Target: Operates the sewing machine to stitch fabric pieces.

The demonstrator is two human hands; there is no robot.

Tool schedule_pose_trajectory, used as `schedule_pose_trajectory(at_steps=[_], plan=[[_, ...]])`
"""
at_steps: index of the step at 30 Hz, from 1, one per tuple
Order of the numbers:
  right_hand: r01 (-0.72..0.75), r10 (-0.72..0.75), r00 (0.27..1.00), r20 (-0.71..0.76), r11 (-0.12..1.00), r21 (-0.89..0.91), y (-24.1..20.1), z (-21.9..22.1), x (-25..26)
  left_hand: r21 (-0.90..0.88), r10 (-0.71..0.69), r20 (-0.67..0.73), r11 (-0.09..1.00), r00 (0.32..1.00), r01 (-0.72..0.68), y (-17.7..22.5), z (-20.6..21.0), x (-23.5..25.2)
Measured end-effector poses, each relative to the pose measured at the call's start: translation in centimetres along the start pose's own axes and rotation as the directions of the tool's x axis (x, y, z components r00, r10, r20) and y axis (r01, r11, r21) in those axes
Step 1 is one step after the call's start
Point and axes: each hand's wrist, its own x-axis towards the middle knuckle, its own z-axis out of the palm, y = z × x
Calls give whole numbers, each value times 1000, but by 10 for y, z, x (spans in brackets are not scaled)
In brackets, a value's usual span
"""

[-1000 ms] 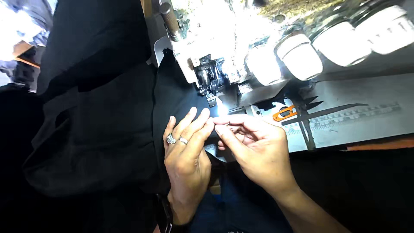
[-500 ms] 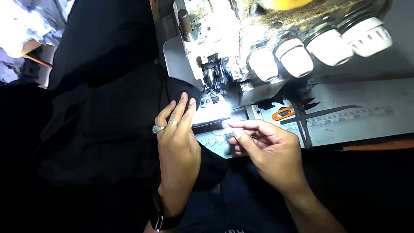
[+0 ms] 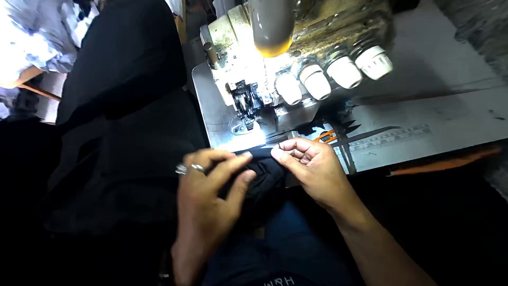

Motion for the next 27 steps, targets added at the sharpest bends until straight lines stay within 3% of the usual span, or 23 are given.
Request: schedule_pose_trajectory(at_steps=[4, 6, 9, 11, 13, 15, 18, 20, 24, 27], plan=[[129, -128, 991, 29, 991, -25, -4, 1, -18, -17, 128, 239, 992, 963, -128, -41, -6, 23], [239, -237, 970, 43, 970, -50, -11, -2, -29, -60, 182, 342, 983, 922, -172, -42, -12, 28], [314, -314, 949, 22, 949, -28, -10, -21, -52, -29, 272, 406, 958, 873, -285, -30, -36, 30], [272, -273, 962, 26, 961, 52, -1, -32, -56, -42, 308, 377, 948, 873, -317, -28, -44, 33], [191, -197, 973, 117, 980, 58, -1, -38, -52, -127, 307, 343, 952, 888, -280, -24, -43, 34], [196, -172, 957, 235, 978, -79, -17, -30, -41, -253, 276, 336, 947, 900, -196, -20, -38, 32], [244, -179, 949, 261, 938, -245, -34, -7, -24, -316, 124, 299, 949, 946, -24, -18, -36, 26], [193, -132, 950, 283, 961, -198, -31, -5, -19, -286, -4, 244, 955, 970, 76, -24, -36, 26], [7, -25, 947, 321, 998, 57, -14, -5, -24, -250, -101, 236, 955, 967, 160, -25, -37, 8], [53, -84, 957, 279, 992, 117, -4, 6, -27, -76, -98, 218, 990, 971, 117, -27, -38, 1]])
